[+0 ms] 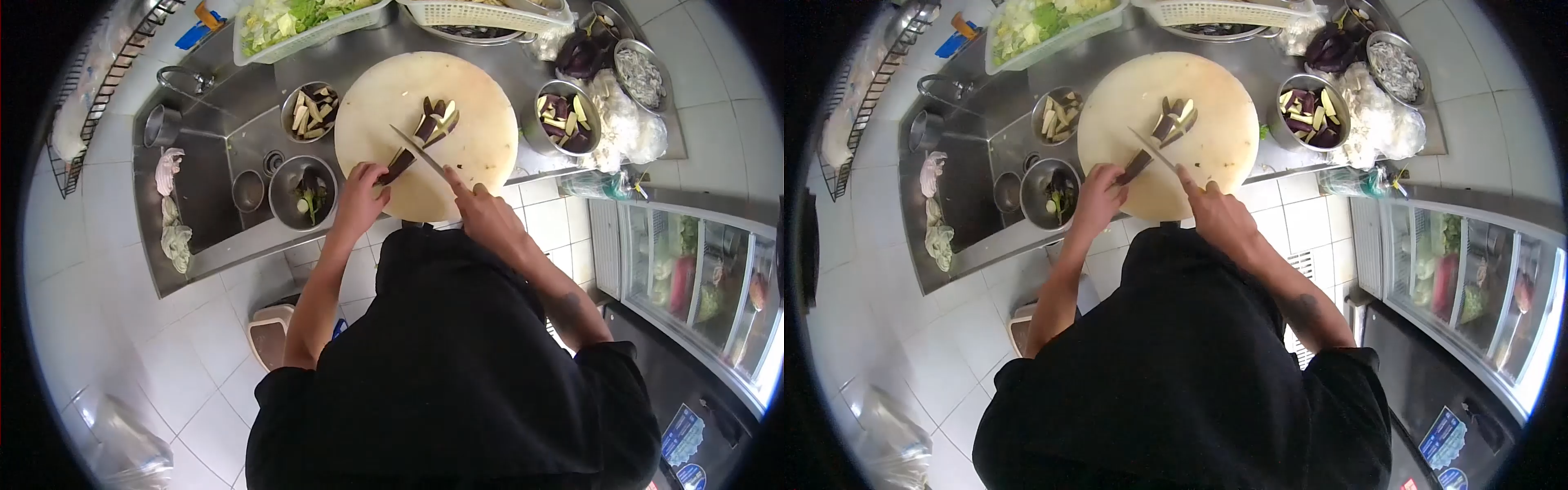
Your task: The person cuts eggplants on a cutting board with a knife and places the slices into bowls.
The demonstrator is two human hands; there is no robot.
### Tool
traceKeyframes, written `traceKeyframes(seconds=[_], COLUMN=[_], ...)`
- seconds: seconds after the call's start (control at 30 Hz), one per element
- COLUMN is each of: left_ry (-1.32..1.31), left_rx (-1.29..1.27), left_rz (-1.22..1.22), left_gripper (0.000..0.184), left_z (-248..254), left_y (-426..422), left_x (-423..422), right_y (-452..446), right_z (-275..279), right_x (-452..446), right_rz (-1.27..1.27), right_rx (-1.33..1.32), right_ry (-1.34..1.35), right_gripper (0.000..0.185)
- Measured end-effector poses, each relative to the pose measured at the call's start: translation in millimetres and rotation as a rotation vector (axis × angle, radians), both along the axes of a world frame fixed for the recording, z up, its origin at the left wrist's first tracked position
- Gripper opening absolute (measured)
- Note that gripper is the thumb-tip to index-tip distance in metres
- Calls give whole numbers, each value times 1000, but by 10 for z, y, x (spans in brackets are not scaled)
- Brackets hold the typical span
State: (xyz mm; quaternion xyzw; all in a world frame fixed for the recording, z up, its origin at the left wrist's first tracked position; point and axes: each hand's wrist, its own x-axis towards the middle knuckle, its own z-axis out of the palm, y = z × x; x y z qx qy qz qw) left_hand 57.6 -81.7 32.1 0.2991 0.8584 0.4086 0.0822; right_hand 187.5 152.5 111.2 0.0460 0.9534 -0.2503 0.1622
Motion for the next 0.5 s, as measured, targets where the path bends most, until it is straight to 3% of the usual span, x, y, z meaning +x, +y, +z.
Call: traceKeyframes(seconds=[0.27,0.5], left_ry=[82,162], left_rx=[52,62], left_rz=[48,10], left_gripper=[24,22], left_z=[-88,-76], left_y=[-10,-42], left_x=[90,80], right_y=[-196,-302], right_z=[369,301], right_x=[225,258], right_rz=[131,162], right_rx=[16,42], right_ry=[-100,-58], right_gripper=[68,73])
